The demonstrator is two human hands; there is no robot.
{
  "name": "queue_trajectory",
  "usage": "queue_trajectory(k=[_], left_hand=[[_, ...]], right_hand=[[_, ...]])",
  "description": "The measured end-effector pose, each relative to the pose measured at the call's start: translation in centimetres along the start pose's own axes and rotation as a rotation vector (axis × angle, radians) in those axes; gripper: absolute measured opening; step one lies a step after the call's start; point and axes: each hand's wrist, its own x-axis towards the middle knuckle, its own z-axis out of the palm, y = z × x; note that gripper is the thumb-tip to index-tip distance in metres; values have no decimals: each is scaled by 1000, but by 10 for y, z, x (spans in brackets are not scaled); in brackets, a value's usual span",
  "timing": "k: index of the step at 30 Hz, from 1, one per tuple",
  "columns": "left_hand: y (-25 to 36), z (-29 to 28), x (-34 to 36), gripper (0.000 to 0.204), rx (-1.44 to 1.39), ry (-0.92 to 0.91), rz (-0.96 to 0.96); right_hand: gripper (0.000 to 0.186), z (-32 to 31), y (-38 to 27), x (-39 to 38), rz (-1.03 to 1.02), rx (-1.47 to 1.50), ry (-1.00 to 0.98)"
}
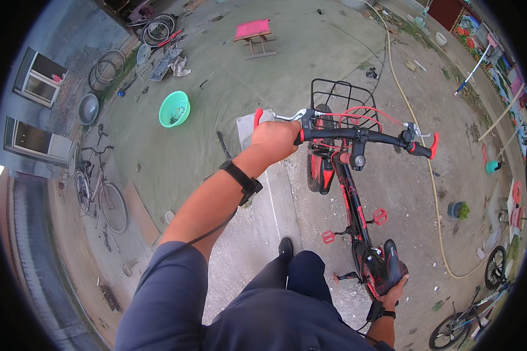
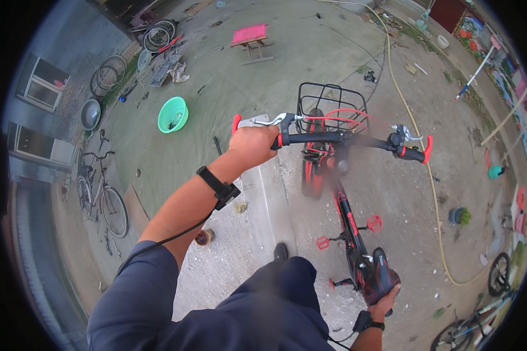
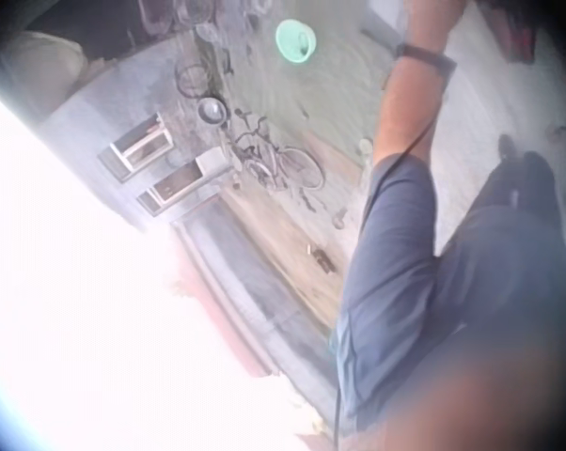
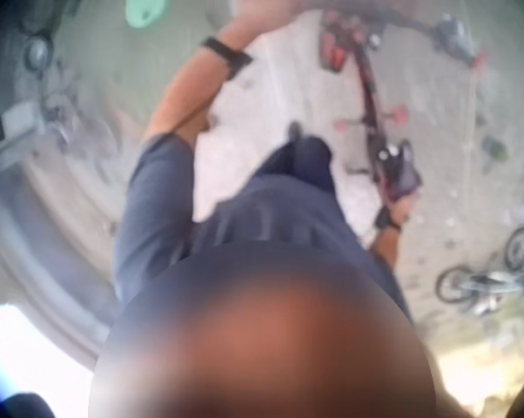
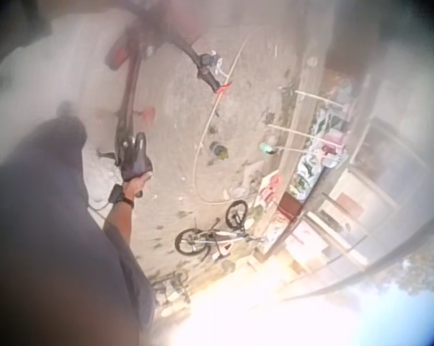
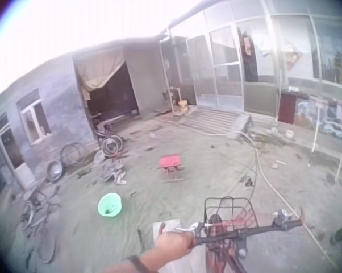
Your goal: The person moves a red bicycle into position, sits on a small stool, and uses a wrench to tighten a bracket on the front basket. The person handles a metal bracket, a bolt, and a wrench while working on the bicycle basket.
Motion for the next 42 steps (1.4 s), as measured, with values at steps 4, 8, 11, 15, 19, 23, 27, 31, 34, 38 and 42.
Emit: queue_trajectory(k=[4,8,11,15,19,23,27,31,34,38,42], left_hand=[[-58,-18,100,28,16,53,17],[-100,-31,192,27,11,83,23],[-140,-45,270,27,1,90,34],[-185,-60,336,27,-12,63,-46],[-236,-83,399,29,-49,14,-119],[-284,-101,489,30,-37,34,-76],[-340,-123,567,30,-26,33,-71],[-394,-143,662,33,-75,16,-37],[-444,-147,695,35,-120,15,-59],[-501,-156,769,36,-172,10,-104],[-549,-159,807,37,-268,45,-160]], right_hand=[[90,113,-16,14,52,80,74],[88,223,-49,23,78,134,67],[86,317,-69,32,38,170,-12],[84,411,-106,47,65,92,76],[85,495,-123,58,74,19,115],[88,586,-135,89,20,66,161],[88,674,-153,109,16,121,166],[90,775,-169,128,-28,85,204],[93,846,-185,141,-23,51,220],[95,946,-208,169,6,-3,254],[90,1032,-219,188,-48,68,179]])
